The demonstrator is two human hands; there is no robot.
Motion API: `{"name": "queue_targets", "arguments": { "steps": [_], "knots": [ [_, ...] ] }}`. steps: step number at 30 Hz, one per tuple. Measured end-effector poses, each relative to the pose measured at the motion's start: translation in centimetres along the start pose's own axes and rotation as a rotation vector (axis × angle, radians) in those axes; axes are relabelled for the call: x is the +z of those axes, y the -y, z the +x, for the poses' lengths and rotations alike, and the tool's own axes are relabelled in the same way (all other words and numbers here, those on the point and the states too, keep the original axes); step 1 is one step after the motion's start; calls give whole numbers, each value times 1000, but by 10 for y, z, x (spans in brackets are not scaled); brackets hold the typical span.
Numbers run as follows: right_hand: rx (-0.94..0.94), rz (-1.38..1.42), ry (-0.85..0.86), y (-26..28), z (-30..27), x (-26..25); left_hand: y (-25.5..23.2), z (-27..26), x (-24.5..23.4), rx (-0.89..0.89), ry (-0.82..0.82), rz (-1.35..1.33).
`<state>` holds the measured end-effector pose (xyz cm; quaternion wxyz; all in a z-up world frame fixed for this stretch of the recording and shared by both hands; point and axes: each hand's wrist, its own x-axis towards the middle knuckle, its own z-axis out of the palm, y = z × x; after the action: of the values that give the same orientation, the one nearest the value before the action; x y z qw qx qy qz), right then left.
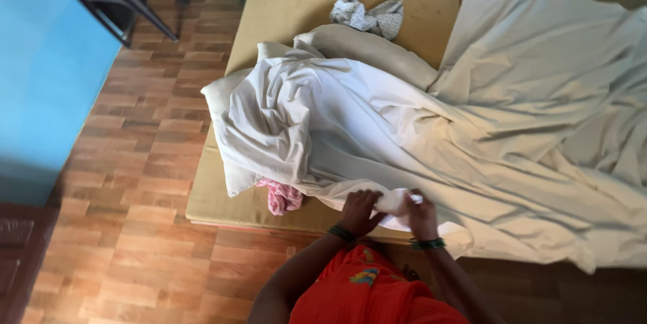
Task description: The person folds a white sheet on a mattress, then picks up and moves pillows and a patterned cloth to a nearby chair. The person continues to fold the white sheet into a compact bundle on the mattress.
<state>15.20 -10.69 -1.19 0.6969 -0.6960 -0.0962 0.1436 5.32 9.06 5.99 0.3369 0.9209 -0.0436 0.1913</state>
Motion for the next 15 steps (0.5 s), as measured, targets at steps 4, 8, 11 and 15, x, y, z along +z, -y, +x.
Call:
{"name": "queue_targets", "arguments": {
  "steps": [4,8,11,15],
  "knots": [
    [-258,-27,-255,29,-19,-17,84,-44,18,-62,190,117],
    [-100,92,-416,61,-43,-25,120,-61,10,-125,125,141],
    [4,-147,-498,70,-46,-17,125,-54,-3,-149,139,30],
    [38,-355,-569,58,-56,-7,114,-40,-27,-181,188,-156]
  ]
}}
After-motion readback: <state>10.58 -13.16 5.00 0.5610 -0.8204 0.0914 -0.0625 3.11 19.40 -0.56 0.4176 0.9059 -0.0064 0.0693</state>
